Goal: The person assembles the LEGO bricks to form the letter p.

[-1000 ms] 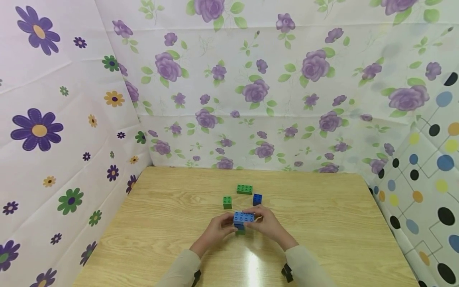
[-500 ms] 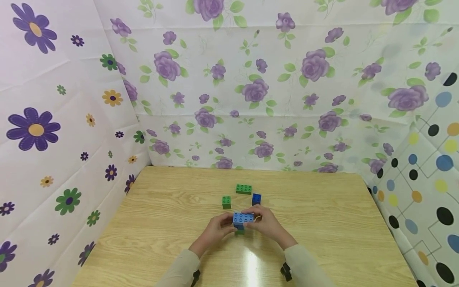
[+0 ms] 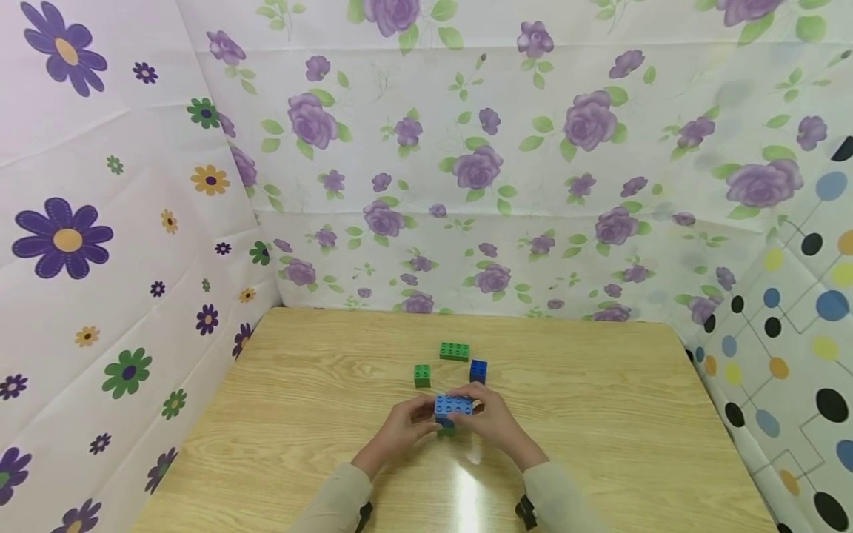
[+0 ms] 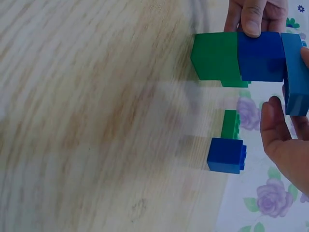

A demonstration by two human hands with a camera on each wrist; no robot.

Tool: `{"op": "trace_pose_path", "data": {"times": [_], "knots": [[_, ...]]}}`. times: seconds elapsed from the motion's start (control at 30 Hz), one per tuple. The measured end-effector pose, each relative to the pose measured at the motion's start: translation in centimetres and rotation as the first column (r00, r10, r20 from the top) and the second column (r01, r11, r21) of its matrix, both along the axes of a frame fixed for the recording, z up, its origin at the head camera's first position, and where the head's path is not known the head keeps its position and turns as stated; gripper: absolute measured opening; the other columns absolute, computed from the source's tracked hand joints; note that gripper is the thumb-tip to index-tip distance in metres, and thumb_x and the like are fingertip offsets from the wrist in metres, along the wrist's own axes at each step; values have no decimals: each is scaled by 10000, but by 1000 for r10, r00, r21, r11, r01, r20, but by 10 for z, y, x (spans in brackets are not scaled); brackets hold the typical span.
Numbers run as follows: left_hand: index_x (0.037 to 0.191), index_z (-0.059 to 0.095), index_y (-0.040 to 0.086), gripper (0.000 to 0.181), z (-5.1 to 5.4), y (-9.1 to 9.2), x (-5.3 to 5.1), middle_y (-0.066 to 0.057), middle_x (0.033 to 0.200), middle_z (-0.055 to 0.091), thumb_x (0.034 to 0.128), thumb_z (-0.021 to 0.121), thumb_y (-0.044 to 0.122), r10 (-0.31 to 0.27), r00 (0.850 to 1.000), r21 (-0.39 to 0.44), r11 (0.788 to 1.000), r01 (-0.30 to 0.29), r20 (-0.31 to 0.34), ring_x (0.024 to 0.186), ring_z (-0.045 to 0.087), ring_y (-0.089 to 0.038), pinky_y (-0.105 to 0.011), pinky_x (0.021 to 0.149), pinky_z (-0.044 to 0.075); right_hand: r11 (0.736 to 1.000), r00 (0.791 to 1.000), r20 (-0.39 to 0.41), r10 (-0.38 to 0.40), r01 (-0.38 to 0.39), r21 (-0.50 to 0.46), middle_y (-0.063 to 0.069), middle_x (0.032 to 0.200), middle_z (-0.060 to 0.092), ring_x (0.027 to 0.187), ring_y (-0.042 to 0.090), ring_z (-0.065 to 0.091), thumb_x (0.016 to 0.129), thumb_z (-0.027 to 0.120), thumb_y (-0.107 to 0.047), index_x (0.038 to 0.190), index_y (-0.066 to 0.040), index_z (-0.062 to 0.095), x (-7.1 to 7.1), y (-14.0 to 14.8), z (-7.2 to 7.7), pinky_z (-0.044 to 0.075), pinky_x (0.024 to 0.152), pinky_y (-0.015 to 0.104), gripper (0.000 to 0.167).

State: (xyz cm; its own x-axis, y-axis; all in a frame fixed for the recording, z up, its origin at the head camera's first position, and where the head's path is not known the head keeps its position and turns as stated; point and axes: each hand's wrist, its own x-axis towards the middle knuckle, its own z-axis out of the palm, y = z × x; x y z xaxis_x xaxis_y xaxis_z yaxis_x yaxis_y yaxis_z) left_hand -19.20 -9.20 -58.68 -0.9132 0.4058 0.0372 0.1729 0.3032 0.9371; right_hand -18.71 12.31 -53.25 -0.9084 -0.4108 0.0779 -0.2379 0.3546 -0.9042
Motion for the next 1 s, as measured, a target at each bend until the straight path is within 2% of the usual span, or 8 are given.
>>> {"op": "trace_pose_path", "data": {"times": [0.17,0.2,0.3,0.4,0.6,0.73,1.0], "knots": [[1226,620,125,342,0,1,2,-33,1200,626,892,684,90,3,1000,10,1000,-3,-2,1128,592,-198,-330,984,495,1000,1000,-8,6,-6,3,122,1154,601,972,251,576,900,693,-136,1210,-65,653,3,-1,8,533,744,241,321],[1225,622,133,344,-5,0,0,-24,1199,627,889,689,103,1,1000,9,1000,-1,-11,1124,593,-188,-322,978,498,1000,1000,-10,5,-5,0,125,1152,601,971,253,578,900,693,-131,1209,-63,654,3,-1,7,534,744,242,319],[1221,625,132,335,-6,0,1,-28,1194,630,892,687,112,-1,1000,8,1000,2,-31,1118,597,-191,-328,974,503,1000,1000,-14,12,-12,8,153,1148,597,978,294,575,899,686,-93,1206,-31,648,5,-2,13,533,747,240,315],[1216,630,133,328,-7,0,1,-26,1187,634,894,686,112,2,999,11,1000,-2,-38,1110,600,-182,-316,966,507,1000,1000,-30,6,-6,14,153,1138,597,975,305,573,897,686,-78,1196,-32,652,3,-3,5,534,748,256,304],[1219,634,117,345,-6,3,2,-40,1190,638,882,694,79,34,999,36,999,-33,-8,1115,599,-202,-313,963,508,998,998,-44,-47,50,50,42,1137,602,968,213,562,883,720,-172,1175,-168,675,-6,-2,-20,516,760,283,296],[1232,628,82,362,-5,5,3,-76,1210,634,878,692,44,48,999,55,997,-48,7,1133,593,-246,-324,957,513,997,998,-38,-56,58,42,13,1142,603,980,190,556,879,727,-229,1164,-213,679,-6,0,-24,512,770,297,290],[1273,598,68,399,-2,8,6,-95,1270,597,884,686,53,68,995,112,991,-77,77,1198,558,-258,-262,957,501,996,997,-50,-66,68,53,-34,1128,607,990,178,547,874,729,-288,1158,-264,680,-7,1,-25,496,794,327,288]]}}
